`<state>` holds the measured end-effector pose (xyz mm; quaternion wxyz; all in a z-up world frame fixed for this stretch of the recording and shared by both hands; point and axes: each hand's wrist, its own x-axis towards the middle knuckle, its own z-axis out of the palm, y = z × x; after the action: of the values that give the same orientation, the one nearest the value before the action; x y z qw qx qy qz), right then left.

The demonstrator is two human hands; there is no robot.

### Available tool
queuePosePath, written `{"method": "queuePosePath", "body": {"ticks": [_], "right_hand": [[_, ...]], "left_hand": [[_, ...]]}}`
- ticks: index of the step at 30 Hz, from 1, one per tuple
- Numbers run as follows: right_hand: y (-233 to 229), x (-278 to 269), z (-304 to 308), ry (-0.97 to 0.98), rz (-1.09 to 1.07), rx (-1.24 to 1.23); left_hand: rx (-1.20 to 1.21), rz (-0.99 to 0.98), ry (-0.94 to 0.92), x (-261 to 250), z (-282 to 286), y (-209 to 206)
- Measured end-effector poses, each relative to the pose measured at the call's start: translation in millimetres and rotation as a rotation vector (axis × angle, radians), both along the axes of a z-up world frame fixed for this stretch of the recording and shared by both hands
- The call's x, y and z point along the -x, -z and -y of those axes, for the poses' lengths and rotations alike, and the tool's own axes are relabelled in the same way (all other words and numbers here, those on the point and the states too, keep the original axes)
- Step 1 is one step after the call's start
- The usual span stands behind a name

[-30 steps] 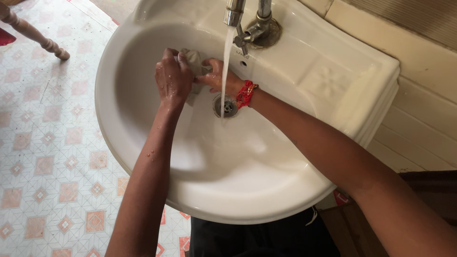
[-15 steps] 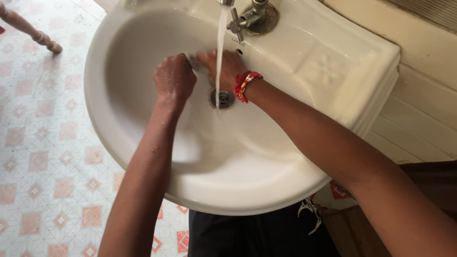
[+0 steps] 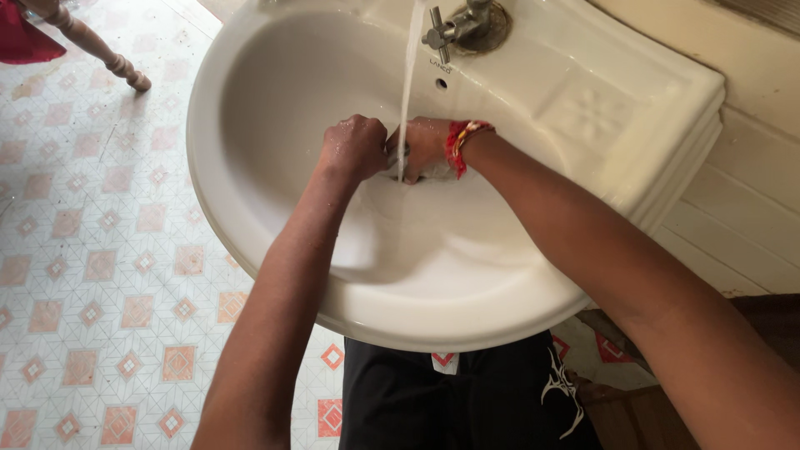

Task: The person washes a cloth by hand in a sink under running water, scrubbing it and wringing it out.

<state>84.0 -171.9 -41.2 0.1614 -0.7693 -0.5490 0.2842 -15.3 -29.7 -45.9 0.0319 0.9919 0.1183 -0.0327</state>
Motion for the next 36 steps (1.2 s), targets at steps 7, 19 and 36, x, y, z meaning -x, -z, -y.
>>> {"method": "queuePosePath", "body": {"ticks": [7,19,36], "right_hand": [[-29.4,4.0,4.9,0.077,-0.165,0.336],[-34.0,3.4,9.5,0.093,-0.12,0.309],[-7.5,-13.9,-0.2,0.209,-0.163,0.345]], "left_hand": [[0.192,-0.209,-0.12,5.9,1.1,-25.8],[0.557,-0.39,-0.213,17.6,-6.2,-36.4],[0.617,-0.346,-0.205,10.4,-17.9,-25.5]]}}
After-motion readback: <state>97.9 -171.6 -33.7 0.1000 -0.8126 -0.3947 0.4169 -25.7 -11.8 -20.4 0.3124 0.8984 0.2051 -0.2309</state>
